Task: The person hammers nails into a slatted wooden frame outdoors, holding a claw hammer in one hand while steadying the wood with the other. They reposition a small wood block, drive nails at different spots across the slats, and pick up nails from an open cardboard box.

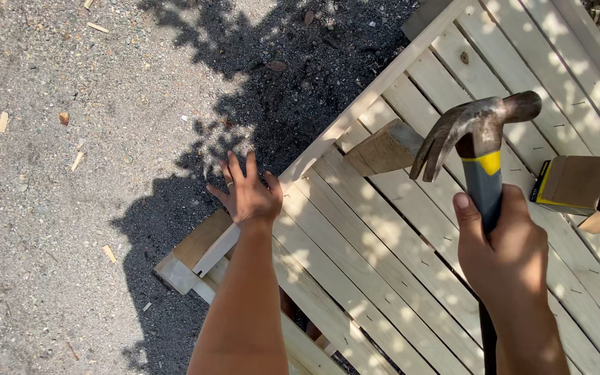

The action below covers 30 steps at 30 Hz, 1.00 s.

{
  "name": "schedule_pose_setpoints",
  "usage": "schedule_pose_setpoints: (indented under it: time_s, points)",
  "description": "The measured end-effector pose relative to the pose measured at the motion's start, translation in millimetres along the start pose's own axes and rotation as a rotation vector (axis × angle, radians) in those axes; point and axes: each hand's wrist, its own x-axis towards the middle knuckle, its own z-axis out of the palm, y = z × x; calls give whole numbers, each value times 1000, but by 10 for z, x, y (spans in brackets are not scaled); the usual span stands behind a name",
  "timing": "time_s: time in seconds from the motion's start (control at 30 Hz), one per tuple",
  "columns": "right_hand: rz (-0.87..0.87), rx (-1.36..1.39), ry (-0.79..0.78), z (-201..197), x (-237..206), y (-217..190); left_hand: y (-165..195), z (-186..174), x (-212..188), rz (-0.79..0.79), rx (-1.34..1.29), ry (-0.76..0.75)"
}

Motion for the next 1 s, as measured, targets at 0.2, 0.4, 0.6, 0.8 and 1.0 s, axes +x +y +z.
schedule_pose_setpoints:
  time_s: [0.2, 0.4, 0.6, 0.8, 1.0]
  points:
    - [-6, 759, -225, 222, -740, 793, 17, 6, -14, -18, -12, 12]
    - [24, 797, -388, 1467, -709, 395, 12, 27, -36, -18, -8, 1]
    - [-177, 329, -47, 1899, -474, 326, 39, 16, -74, -21, -1, 9]
    - [-117, 265, 37, 2049, -283, -46, 64, 7, -64, -26, 4, -16]
    - [-215, 367, 45, 2125, -233, 136, 73, -3, -79, -25, -35, -1]
